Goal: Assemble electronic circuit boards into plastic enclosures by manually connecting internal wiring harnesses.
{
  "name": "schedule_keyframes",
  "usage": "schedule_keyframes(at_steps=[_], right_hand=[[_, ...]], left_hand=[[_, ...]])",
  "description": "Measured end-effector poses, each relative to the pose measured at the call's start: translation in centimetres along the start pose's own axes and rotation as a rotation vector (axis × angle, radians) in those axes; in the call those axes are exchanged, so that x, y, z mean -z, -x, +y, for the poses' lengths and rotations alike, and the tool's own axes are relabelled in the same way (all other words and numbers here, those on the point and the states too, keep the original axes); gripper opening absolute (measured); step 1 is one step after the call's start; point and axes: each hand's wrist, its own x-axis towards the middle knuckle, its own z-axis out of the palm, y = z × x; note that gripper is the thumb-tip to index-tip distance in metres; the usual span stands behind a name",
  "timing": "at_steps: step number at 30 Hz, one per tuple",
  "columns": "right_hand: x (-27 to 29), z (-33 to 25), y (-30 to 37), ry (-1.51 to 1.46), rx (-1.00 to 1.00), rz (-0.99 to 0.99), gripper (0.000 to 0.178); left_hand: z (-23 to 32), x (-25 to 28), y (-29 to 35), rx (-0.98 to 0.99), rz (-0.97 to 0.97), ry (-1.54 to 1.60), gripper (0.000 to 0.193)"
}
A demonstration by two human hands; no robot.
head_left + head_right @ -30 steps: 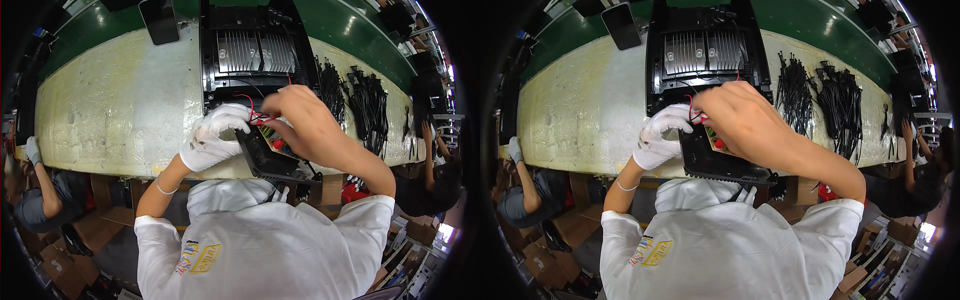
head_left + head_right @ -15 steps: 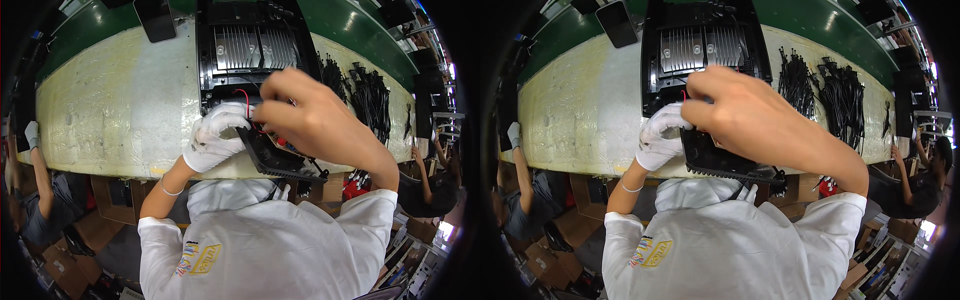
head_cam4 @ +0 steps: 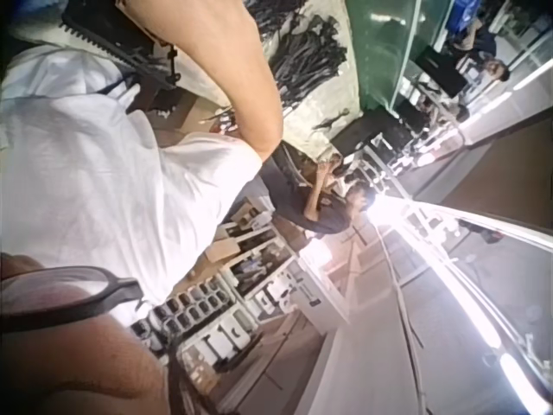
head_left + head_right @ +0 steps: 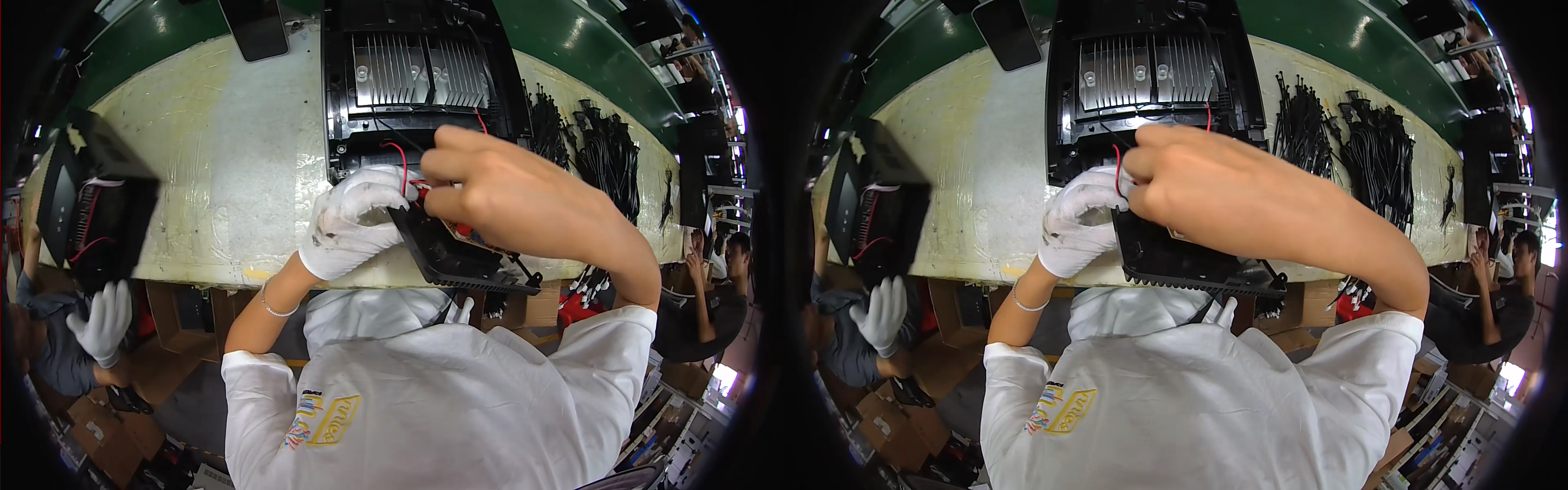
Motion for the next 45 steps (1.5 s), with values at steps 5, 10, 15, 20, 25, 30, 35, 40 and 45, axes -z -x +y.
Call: schedule_keyframes(at_steps=[5,10,15,20,25,30,35,40,45], right_hand=[[-0.2,0.8,-1.3,-0.06,0.017,0.289,0.028],[-0.8,1.4,-0.5,-0.101,0.069,0.099,0.031],[-0.9,1.8,-0.5,-0.195,0.113,0.064,0.025],[-0.3,1.0,-0.6,-0.082,0.062,-0.085,0.035],[-1.9,0.6,0.9,0.165,-0.128,0.693,0.026],[-4.3,-4.8,8.7,0.047,-0.224,0.139,0.052],[0.9,-3.2,9.7,0.117,-0.306,0.327,0.037],[6.8,4.9,2.9,0.123,-0.235,0.632,0.034],[3.2,15.0,-2.7,-0.003,-0.477,0.502,0.036]], left_hand=[[1.1,0.6,-0.5,-0.008,-0.089,-0.082,0.024],[0.1,0.2,-0.4,-0.073,0.041,-0.006,0.027],[0.2,0.4,-0.1,-0.016,-0.014,-0.03,0.027],[-0.1,0.1,-0.1,-0.035,0.007,-0.033,0.028],[-0.9,0.6,-0.6,-0.213,-0.021,0.032,0.034],[1.8,0.8,-1.2,-0.446,-0.042,-0.315,0.044],[5.7,1.7,-0.8,-0.358,0.151,-0.597,0.036],[5.9,5.7,-7.9,0.07,0.481,-0.573,0.054],[6.9,4.4,-6.8,0.111,0.169,-0.791,0.087]])
